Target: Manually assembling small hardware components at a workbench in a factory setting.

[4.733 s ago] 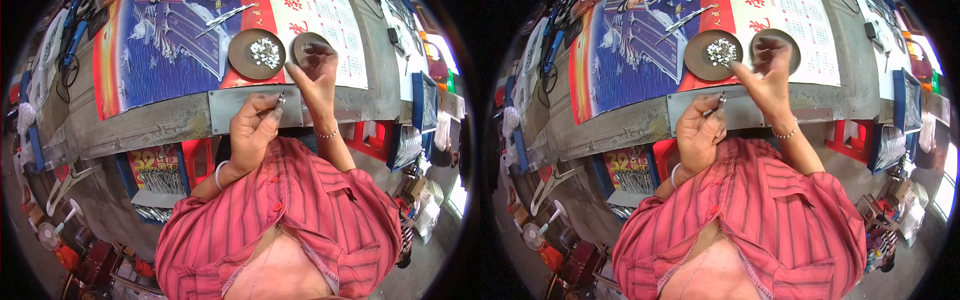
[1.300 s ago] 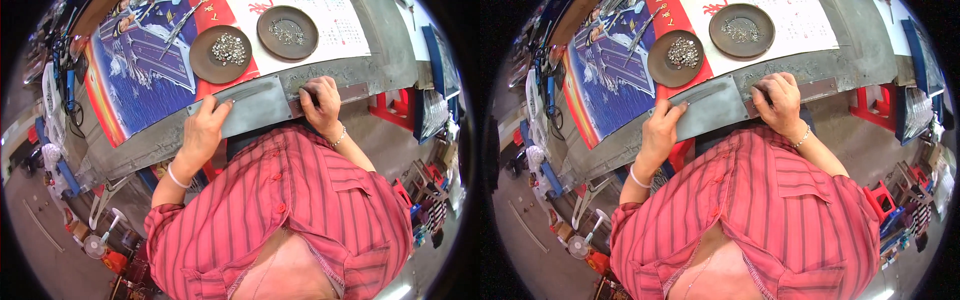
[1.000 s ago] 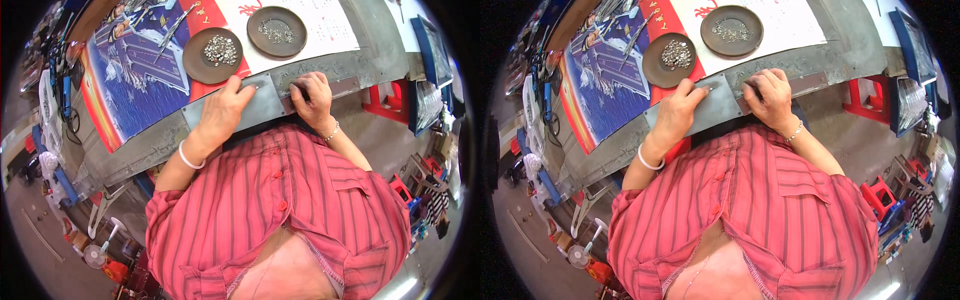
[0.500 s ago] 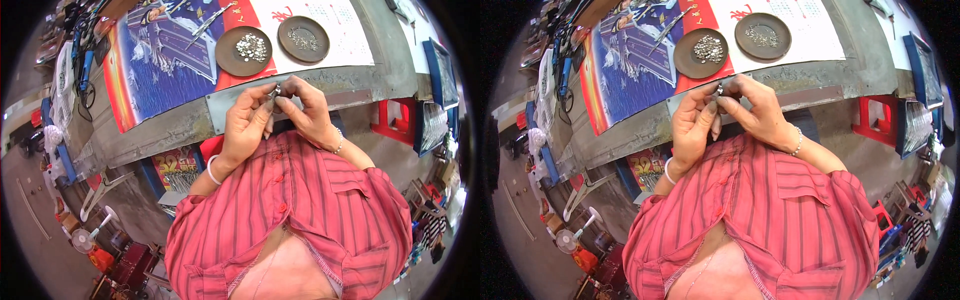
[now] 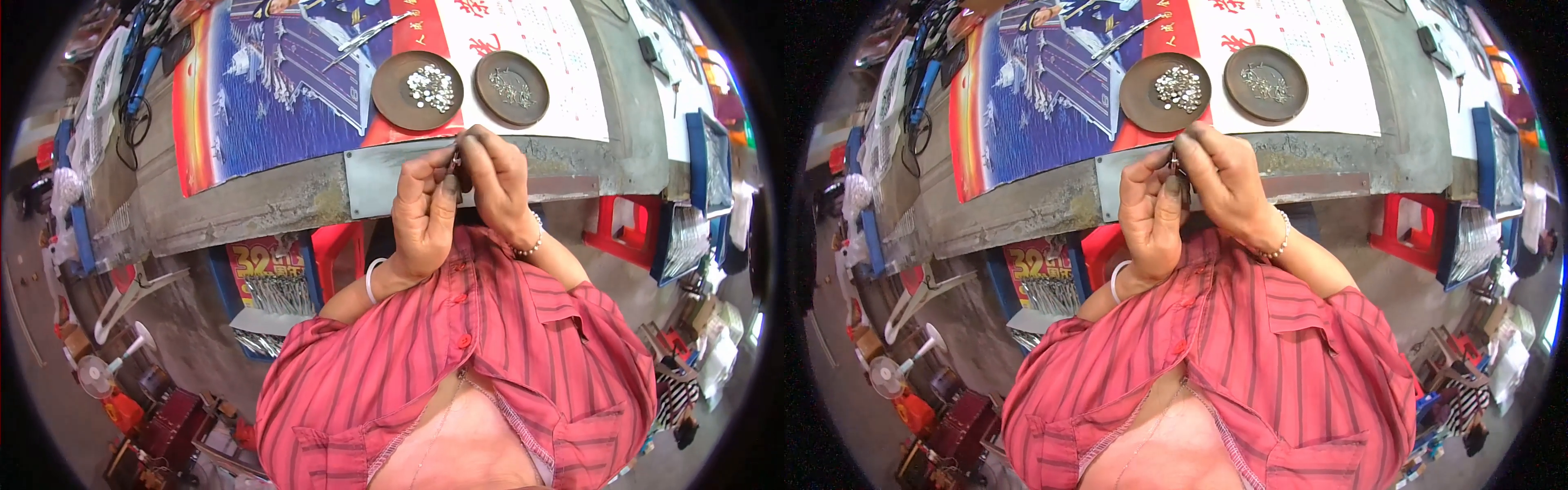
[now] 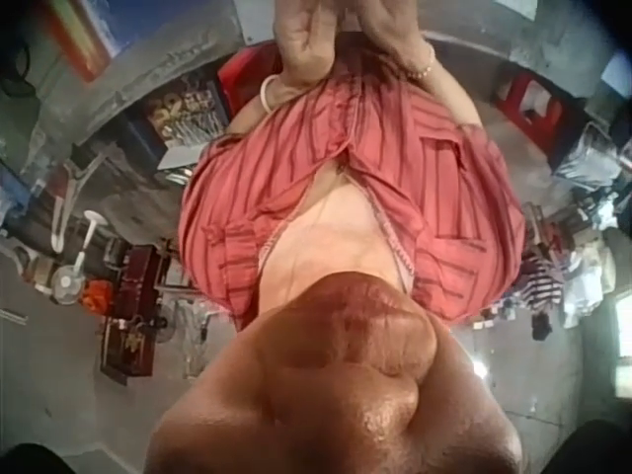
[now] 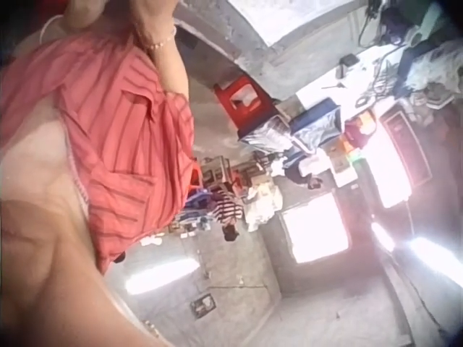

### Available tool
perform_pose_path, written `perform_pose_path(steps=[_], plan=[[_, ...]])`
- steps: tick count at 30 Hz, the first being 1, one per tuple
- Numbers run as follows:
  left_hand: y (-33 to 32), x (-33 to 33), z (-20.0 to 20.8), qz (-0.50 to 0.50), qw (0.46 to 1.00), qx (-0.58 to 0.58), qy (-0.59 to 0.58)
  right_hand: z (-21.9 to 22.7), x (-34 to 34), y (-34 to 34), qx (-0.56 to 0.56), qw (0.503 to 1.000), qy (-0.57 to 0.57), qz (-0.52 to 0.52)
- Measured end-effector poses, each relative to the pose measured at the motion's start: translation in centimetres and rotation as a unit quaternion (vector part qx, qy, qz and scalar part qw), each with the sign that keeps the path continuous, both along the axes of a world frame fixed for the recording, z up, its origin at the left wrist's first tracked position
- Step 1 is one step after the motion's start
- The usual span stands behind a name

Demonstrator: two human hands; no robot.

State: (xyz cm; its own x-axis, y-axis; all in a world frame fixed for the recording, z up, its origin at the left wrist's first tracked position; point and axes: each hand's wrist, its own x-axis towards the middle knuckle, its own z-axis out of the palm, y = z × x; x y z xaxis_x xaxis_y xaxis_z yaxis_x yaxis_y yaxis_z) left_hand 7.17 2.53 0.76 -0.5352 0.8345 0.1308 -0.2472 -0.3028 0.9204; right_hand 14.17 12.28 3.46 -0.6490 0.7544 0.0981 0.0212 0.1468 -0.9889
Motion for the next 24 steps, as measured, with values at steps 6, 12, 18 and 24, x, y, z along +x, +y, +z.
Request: perform_pose_path(steps=[6,12,18,24], plan=[[0.2,-0.4,-0.1,0.037,0.999,0.014,0.034,-1.5,-1.8,1.1,0.340,0.938,0.067,-0.029],[0.3,-0.5,-0.6,0.046,0.999,0.006,-0.015,-1.2,-1.7,-1.0,0.075,0.997,0.009,-0.034],[-0.2,-0.7,-0.5,0.033,0.999,-0.002,0.000,-1.5,-0.9,0.0,0.180,0.983,0.029,0.009],[-0.2,-0.8,-0.9,0.023,0.999,0.020,0.014,-1.8,-1.2,-0.9,0.383,0.919,-0.062,-0.064]])
